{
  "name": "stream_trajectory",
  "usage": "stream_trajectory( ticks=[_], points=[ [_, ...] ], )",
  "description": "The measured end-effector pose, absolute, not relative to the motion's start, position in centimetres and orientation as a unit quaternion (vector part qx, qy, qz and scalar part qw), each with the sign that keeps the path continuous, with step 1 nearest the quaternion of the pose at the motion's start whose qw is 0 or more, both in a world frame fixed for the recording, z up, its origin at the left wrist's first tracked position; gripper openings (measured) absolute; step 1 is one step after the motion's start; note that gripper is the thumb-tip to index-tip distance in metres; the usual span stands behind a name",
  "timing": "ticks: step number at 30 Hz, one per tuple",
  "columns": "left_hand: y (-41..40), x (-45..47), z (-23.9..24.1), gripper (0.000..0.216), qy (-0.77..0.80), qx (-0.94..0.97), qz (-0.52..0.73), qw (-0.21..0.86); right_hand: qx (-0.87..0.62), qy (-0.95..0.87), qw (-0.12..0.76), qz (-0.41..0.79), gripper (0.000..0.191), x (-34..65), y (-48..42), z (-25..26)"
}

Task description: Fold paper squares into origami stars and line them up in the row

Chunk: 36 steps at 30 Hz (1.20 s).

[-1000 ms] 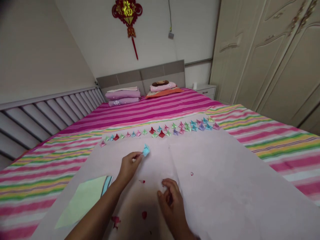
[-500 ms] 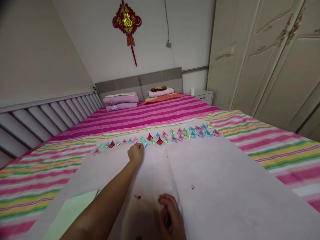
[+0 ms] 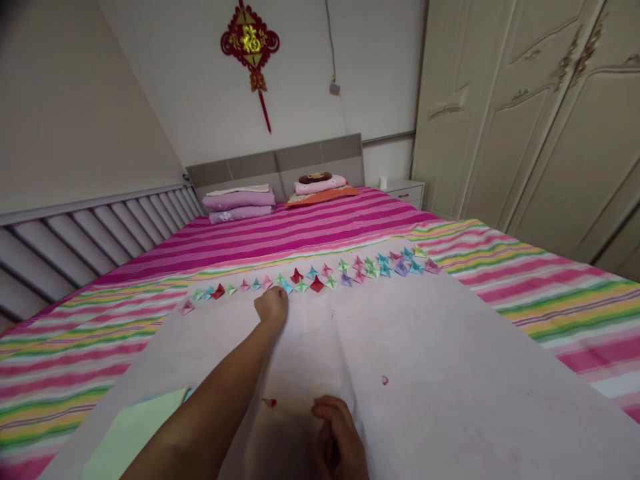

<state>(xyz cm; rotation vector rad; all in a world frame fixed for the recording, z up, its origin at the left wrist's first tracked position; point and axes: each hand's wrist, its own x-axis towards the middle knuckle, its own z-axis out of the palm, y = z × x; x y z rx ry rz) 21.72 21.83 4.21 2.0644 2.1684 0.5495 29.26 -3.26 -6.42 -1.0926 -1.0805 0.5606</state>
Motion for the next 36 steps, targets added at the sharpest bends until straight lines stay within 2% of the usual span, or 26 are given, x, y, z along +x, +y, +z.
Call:
stream_trajectory(
  ticks=[10,19,24,30,36],
  points=[
    [19.4,21.1,5.5,0.030,0.684,0.678,0.261,0.064,-0.497,-0.472,0.688,0.237,0.021,29.2,-3.0,-6.4],
    [7.3,13.7,4.4,0.024,0.605,0.707,0.334,0.153,-0.506,-0.513,0.660,0.211,0.019,29.6,-3.2,-4.3],
    [1.9,6.3,2.1,0.025,0.600,0.635,0.444,0.200,-0.534,-0.525,0.624,0.222,0.012,29.8,-3.7,-2.6],
    [-1.7,0.2,1.1,0.028,0.628,0.576,0.494,0.174,-0.551,-0.559,0.582,0.213,0.014,29.8,-4.1,-2.1],
    [-3.4,-1.1,1.3,0.031,0.646,0.558,0.499,0.148,-0.561,-0.565,0.569,0.209,0.018,30.0,-4.2,-2.2]
  ],
)
